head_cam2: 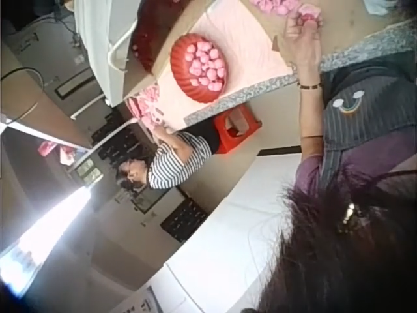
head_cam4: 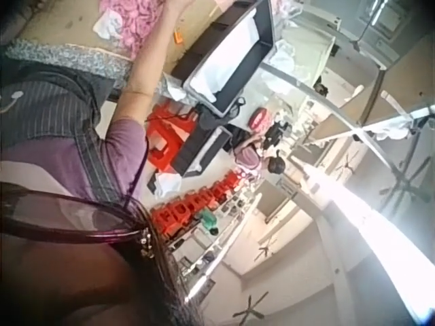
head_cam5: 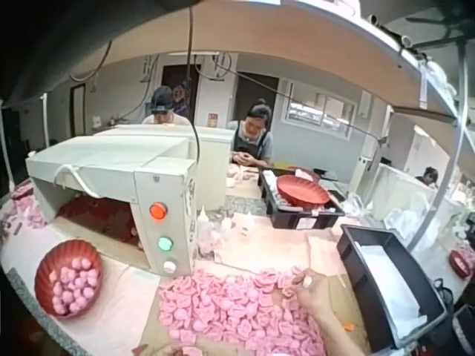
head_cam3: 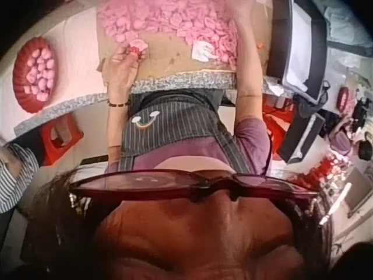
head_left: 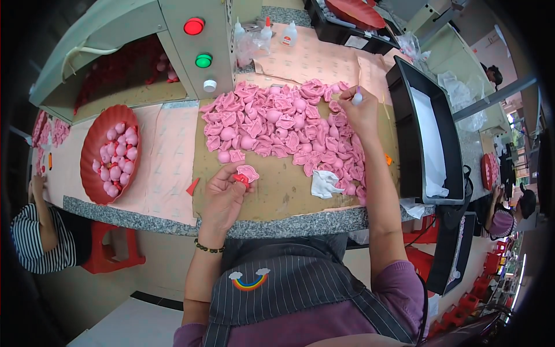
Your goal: Applying glue to small pink petals and assembling them into balls.
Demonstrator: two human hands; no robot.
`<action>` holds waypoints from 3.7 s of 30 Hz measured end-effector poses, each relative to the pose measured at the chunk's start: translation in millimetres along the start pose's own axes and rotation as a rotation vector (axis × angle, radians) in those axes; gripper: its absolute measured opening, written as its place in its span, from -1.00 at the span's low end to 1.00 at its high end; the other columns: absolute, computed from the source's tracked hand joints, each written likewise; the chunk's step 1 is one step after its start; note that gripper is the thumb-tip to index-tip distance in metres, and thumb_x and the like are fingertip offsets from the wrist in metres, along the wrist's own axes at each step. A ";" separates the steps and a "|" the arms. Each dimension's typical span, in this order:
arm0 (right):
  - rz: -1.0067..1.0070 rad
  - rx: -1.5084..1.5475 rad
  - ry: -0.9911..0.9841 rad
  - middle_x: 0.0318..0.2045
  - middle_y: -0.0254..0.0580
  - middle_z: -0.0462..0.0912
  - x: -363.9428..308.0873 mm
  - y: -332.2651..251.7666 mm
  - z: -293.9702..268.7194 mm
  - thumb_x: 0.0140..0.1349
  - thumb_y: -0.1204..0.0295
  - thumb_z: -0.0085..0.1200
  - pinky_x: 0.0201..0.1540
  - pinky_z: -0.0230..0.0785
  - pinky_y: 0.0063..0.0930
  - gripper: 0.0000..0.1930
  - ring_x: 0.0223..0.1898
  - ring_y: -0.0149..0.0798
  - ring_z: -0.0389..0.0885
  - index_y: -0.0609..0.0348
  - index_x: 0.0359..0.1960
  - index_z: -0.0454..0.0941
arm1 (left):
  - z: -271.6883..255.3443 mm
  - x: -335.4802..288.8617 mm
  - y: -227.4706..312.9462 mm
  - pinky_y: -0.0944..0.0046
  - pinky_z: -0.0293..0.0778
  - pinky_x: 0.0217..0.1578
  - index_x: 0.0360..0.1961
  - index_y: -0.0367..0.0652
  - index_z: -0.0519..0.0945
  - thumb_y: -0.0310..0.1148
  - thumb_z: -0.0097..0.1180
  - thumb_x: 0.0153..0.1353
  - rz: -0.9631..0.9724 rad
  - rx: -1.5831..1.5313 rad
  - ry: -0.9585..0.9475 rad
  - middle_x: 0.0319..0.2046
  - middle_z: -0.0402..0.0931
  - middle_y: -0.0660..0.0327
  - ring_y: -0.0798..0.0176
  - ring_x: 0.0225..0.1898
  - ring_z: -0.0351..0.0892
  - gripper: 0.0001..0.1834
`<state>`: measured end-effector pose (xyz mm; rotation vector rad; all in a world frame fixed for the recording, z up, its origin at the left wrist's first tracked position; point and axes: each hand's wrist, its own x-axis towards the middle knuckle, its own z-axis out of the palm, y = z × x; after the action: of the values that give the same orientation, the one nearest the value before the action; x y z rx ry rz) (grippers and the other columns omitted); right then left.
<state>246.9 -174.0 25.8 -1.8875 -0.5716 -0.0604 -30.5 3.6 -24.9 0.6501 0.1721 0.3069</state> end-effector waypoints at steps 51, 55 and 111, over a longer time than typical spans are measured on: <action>0.026 0.473 -0.485 -0.19 -0.06 0.50 -143.7 -51.7 55.9 -0.03 0.73 0.09 -0.25 0.51 -0.54 -0.70 -0.36 -0.31 0.58 0.40 -0.18 0.50 | 16.5 1.6 -11.6 0.13 0.48 -0.04 -0.04 -0.34 0.38 -0.52 -0.03 0.20 -0.133 -0.192 -0.066 -0.15 0.46 0.01 0.07 -0.09 0.51 -0.71; 0.265 0.559 -0.548 -0.27 -0.07 0.55 -145.6 -65.6 51.5 -0.04 0.74 0.10 -0.23 0.50 -0.52 -0.69 -0.35 -0.28 0.59 0.43 -0.17 0.49 | 15.3 1.3 -9.5 0.16 0.49 -0.06 -0.04 -0.33 0.39 -0.53 -0.04 0.20 -0.153 -0.165 -0.076 -0.17 0.48 0.03 0.11 -0.11 0.52 -0.71; -0.285 0.075 -0.424 -0.34 -0.08 0.61 -143.3 -83.9 56.3 -0.14 0.70 0.21 -0.16 0.40 -0.48 -0.75 -0.26 -0.25 0.59 0.31 -0.33 0.57 | 18.0 0.1 -14.5 0.40 0.49 -0.15 -0.13 -0.38 0.46 -0.66 0.12 0.02 -0.095 0.098 -0.048 -0.25 0.53 0.10 0.34 -0.21 0.53 -0.68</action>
<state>73.1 -152.0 32.6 -1.7401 -1.1148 0.1785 -22.6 -17.5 -19.7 0.7432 0.1723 0.1924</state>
